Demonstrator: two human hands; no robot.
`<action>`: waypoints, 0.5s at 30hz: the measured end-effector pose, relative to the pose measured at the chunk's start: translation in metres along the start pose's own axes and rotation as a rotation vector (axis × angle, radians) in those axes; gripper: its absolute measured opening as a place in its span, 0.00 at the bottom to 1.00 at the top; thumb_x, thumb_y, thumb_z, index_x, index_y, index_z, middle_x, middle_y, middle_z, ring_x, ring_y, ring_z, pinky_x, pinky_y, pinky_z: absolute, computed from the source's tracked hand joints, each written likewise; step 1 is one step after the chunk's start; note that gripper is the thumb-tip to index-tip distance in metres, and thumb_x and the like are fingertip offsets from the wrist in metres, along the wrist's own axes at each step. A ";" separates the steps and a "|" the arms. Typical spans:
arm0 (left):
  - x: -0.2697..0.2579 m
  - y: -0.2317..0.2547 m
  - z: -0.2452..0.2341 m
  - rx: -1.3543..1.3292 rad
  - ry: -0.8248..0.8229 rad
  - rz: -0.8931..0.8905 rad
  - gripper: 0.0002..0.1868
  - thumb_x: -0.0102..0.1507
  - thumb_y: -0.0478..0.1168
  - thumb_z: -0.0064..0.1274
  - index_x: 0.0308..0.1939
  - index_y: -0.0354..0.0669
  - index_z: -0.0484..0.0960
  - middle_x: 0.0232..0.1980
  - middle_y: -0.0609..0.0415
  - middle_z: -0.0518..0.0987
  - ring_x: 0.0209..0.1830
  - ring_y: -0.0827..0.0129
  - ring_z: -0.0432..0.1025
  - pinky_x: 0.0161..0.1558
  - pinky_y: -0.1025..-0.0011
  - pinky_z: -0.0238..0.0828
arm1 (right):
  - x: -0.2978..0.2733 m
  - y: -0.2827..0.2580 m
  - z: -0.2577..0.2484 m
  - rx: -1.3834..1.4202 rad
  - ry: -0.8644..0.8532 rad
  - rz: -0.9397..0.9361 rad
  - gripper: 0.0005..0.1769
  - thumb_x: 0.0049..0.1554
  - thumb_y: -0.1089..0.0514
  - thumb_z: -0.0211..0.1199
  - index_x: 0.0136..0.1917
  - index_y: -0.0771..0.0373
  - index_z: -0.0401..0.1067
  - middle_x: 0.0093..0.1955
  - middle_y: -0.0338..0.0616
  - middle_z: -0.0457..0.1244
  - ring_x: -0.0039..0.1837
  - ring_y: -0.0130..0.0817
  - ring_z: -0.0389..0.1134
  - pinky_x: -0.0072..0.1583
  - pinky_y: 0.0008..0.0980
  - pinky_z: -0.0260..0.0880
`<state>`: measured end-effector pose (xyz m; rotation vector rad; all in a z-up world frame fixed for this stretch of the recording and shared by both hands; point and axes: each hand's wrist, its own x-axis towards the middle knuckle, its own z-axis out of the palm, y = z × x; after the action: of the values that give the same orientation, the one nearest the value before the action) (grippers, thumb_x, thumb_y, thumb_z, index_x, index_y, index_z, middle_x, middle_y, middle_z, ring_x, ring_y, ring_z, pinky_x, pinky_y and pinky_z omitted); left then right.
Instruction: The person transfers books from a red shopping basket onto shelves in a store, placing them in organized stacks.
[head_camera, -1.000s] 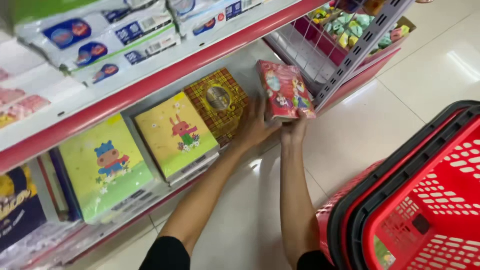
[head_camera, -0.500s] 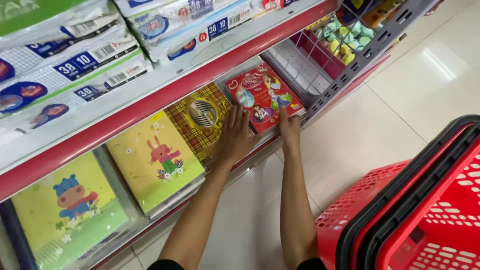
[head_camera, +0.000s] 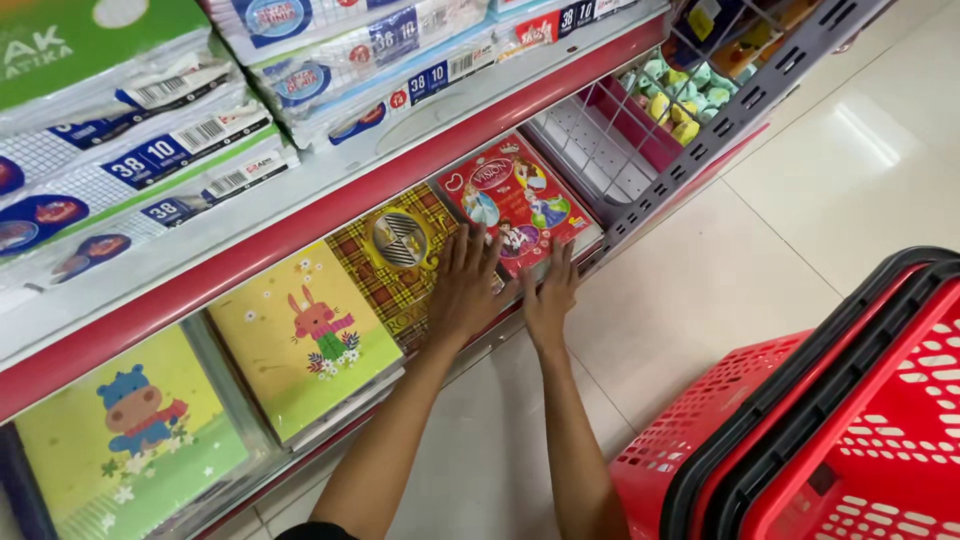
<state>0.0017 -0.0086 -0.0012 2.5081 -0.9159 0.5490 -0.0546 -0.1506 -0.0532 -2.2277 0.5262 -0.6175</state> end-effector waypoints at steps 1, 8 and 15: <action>-0.001 -0.002 0.001 0.003 -0.004 0.003 0.38 0.61 0.61 0.55 0.69 0.45 0.74 0.73 0.39 0.69 0.77 0.44 0.59 0.77 0.49 0.48 | 0.001 0.002 0.004 0.004 0.001 0.005 0.41 0.66 0.39 0.55 0.85 0.49 0.44 0.85 0.62 0.40 0.80 0.75 0.41 0.72 0.79 0.40; -0.002 -0.003 0.010 0.033 0.044 0.024 0.40 0.59 0.60 0.56 0.69 0.40 0.73 0.72 0.35 0.69 0.76 0.43 0.60 0.75 0.48 0.51 | -0.089 -0.008 -0.022 0.026 -0.061 -0.164 0.45 0.64 0.49 0.56 0.84 0.64 0.38 0.84 0.68 0.37 0.84 0.67 0.36 0.79 0.61 0.34; -0.012 -0.016 0.033 -0.025 -0.020 0.174 0.37 0.70 0.58 0.46 0.75 0.37 0.63 0.81 0.38 0.55 0.83 0.45 0.45 0.76 0.44 0.47 | -0.295 -0.101 -0.255 0.515 -0.593 0.562 0.25 0.61 0.52 0.55 0.69 0.56 0.75 0.67 0.39 0.76 0.71 0.24 0.74 0.73 0.25 0.63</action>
<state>0.0112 -0.0079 -0.0385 2.4301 -1.1491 0.5636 -0.4192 -0.0692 0.0975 -1.5564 0.5643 0.1915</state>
